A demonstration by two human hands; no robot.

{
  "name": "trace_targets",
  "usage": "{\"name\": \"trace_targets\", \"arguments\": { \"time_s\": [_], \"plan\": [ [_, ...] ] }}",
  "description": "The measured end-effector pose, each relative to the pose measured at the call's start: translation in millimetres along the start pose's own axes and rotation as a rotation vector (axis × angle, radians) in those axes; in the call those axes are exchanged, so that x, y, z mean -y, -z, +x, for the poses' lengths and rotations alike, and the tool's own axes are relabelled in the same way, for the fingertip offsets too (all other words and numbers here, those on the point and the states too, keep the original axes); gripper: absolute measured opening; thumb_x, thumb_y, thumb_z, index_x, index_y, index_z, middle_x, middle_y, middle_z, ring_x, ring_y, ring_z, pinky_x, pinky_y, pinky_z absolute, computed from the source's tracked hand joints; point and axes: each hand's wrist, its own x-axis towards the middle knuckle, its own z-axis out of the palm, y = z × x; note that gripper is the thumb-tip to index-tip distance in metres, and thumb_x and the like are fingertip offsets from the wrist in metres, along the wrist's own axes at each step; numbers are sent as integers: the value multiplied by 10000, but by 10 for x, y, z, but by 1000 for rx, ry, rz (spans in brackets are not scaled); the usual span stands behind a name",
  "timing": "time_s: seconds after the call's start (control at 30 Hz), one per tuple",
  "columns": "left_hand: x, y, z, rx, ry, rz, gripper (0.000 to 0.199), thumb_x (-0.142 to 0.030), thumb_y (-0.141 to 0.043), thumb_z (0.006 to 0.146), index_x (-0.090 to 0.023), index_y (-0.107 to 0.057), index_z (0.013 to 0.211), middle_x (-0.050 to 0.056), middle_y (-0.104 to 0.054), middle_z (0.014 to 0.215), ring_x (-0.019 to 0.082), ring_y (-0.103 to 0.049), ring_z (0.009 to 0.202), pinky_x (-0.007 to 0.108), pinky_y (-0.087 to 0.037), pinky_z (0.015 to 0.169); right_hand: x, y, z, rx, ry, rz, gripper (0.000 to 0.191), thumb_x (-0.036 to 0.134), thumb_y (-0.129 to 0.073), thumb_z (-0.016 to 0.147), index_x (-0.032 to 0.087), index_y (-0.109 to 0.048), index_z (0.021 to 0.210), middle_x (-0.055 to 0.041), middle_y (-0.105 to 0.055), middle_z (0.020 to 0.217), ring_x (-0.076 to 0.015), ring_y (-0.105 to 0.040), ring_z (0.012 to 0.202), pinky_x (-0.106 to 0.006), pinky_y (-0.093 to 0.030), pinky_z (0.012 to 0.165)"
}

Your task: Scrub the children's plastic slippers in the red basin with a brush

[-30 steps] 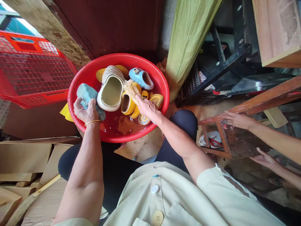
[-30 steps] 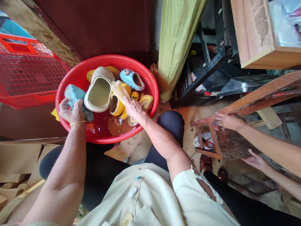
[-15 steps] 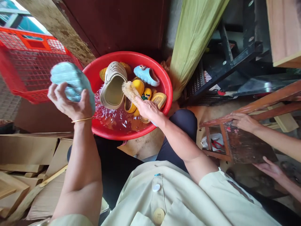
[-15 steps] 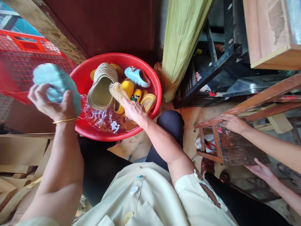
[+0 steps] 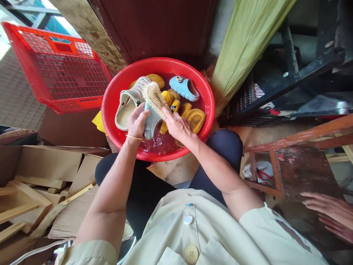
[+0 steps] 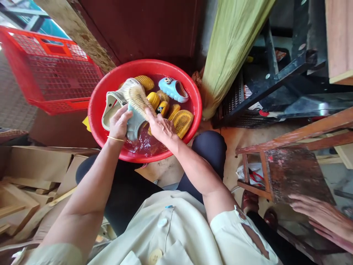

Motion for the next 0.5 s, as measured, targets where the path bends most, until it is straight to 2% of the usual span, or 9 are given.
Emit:
{"name": "trace_targets", "arguments": {
  "time_s": [0.07, 0.17, 0.23, 0.33, 0.43, 0.5],
  "plan": [
    [43, 43, 7, 13, -5, -8, 670, -587, -783, 765, -161, -710, 1275, 105, -753, 1160, 280, -696, 1088, 381, -562, 907, -111, -10, 105, -9, -42, 16, 612, 307, -269, 1089, 271, -235, 1699, -179, -672, 1355, -340, -698, 1111, -459, -547, 940],
    [61, 110, -11, 50, 19, 20, 603, -542, -761, 771, -176, -730, 1250, 86, -761, 1122, 264, -698, 1037, 361, -557, 866, -239, 7, 240, -50, -107, 43, 594, 269, -279, 1081, 170, -329, 1665, -200, -698, 1331, -327, -685, 1166, -443, -525, 986],
    [76, 146, -14, 53, 37, 42, 546, -495, -702, 799, -178, -732, 1242, 76, -761, 1107, 256, -693, 1017, 360, -552, 862, -225, 1, 233, -91, -48, 71, 590, 269, -271, 1086, 131, -339, 1656, -199, -678, 1382, -304, -663, 1221, -408, -507, 1025],
    [123, 189, 13, 39, 29, 92, 512, -421, -613, 819, -162, -716, 1248, 82, -754, 1133, 263, -678, 1044, 377, -544, 897, -115, -52, 97, -92, 78, 79, 593, 327, -285, 1098, 201, -308, 1677, -166, -656, 1434, -294, -671, 1208, -388, -522, 1001],
    [207, 214, 63, 51, 6, 191, 551, -369, -585, 822, -152, -658, 1323, 98, -743, 1173, 283, -673, 1087, 402, -539, 936, -88, -95, -12, 0, -5, 32, 597, 317, -340, 1086, 248, -305, 1677, -163, -722, 1315, -309, -721, 1090, -408, -542, 934],
    [268, 227, 100, -14, -20, 307, 584, -337, -566, 834, -147, -605, 1385, 108, -737, 1165, 302, -672, 1114, 434, -529, 975, -146, -93, -31, 24, -86, 32, 582, 297, -331, 1084, 217, -332, 1661, -161, -747, 1259, -304, -727, 1078, -404, -539, 935]
  ]
}}
